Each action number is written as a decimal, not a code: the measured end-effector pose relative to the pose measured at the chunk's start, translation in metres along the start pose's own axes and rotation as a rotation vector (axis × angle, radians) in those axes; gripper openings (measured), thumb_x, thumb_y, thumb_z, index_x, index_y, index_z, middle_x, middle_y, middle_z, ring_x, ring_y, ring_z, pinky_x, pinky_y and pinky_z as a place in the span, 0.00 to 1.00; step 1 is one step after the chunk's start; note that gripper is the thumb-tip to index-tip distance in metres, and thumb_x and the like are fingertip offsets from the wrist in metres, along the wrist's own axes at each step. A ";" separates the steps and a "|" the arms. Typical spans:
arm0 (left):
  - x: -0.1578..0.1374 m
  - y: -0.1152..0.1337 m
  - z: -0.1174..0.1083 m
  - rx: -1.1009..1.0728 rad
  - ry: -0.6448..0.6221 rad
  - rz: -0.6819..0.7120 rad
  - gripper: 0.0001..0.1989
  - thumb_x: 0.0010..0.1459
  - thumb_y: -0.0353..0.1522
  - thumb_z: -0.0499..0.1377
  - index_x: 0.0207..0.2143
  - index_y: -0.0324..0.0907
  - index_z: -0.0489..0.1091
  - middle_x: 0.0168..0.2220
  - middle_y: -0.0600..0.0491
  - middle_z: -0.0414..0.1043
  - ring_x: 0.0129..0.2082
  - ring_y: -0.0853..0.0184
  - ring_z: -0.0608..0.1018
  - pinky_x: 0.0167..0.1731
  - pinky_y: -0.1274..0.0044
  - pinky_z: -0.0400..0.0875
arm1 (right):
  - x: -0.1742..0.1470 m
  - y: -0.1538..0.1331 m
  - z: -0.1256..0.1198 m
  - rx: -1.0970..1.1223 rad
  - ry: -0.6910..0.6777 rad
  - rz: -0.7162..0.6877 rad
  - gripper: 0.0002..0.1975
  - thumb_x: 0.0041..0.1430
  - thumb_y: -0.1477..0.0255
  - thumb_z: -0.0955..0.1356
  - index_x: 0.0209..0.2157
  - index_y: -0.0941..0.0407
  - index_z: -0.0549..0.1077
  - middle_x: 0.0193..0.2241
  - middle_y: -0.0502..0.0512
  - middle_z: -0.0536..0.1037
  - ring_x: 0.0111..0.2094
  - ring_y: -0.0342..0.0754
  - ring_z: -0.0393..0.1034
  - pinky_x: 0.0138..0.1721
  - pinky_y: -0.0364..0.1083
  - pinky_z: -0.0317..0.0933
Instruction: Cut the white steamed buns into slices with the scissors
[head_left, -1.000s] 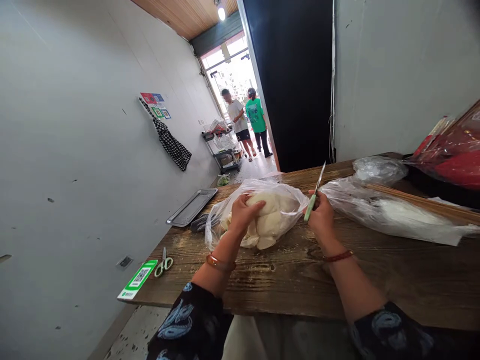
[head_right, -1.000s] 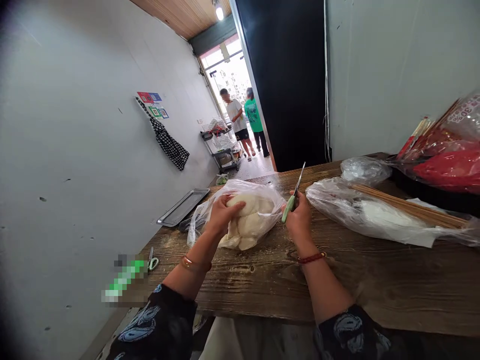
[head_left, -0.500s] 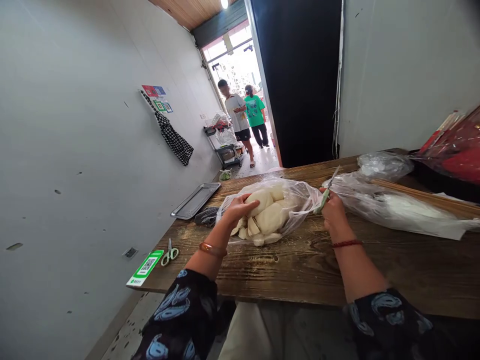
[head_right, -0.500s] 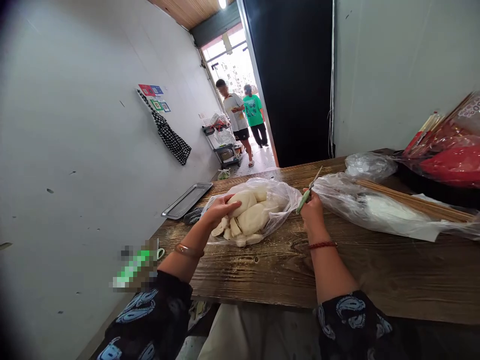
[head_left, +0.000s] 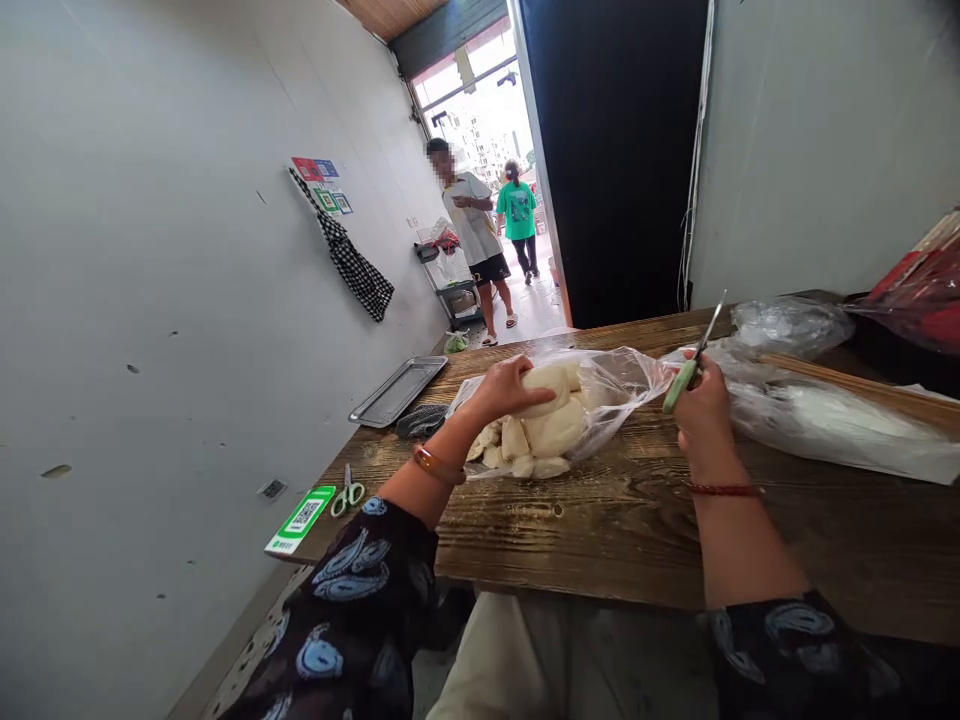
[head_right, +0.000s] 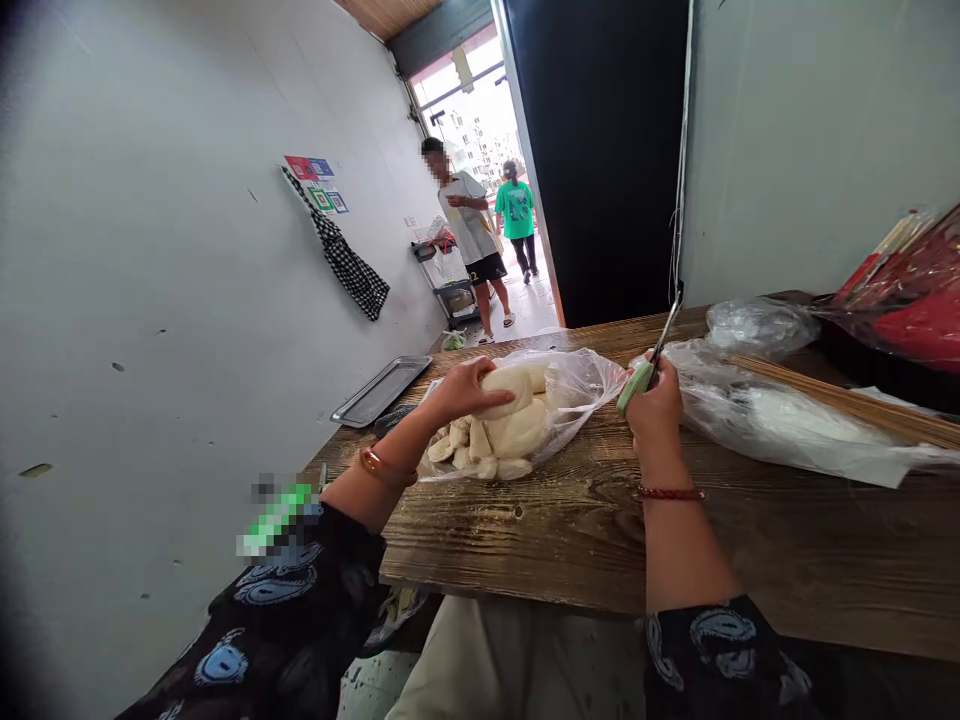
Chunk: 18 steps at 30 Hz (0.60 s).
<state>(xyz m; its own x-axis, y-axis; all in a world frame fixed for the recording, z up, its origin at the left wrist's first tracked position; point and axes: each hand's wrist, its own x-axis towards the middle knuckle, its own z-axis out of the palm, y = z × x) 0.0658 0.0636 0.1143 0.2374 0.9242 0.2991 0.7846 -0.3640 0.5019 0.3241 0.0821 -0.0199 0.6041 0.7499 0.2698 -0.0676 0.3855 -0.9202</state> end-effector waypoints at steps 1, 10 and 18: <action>-0.001 0.004 -0.002 0.013 0.011 0.005 0.17 0.38 0.40 0.71 0.29 0.42 0.72 0.26 0.53 0.72 0.27 0.65 0.70 0.31 0.74 0.63 | 0.000 -0.001 0.000 0.005 0.029 0.013 0.29 0.43 0.62 0.74 0.48 0.55 0.69 0.34 0.51 0.75 0.35 0.49 0.72 0.41 0.51 0.69; -0.011 -0.018 -0.013 -0.173 0.367 -0.076 0.21 0.42 0.41 0.69 0.36 0.41 0.68 0.33 0.54 0.71 0.34 0.65 0.72 0.36 0.75 0.64 | -0.006 -0.022 0.001 0.137 0.125 0.025 0.25 0.44 0.69 0.71 0.47 0.55 0.66 0.34 0.50 0.74 0.36 0.46 0.72 0.43 0.48 0.68; -0.042 -0.036 -0.017 -0.653 0.682 -0.175 0.25 0.40 0.40 0.70 0.39 0.40 0.67 0.36 0.54 0.70 0.34 0.69 0.72 0.36 0.77 0.68 | -0.017 -0.048 0.001 0.073 0.215 -0.155 0.27 0.50 0.70 0.70 0.53 0.59 0.65 0.34 0.52 0.73 0.35 0.47 0.70 0.46 0.50 0.67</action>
<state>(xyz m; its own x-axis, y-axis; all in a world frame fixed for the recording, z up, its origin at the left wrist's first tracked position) 0.0176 0.0356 0.0974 -0.3988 0.7806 0.4813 0.2544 -0.4100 0.8759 0.3163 0.0516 0.0197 0.7659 0.5506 0.3321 -0.0140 0.5306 -0.8475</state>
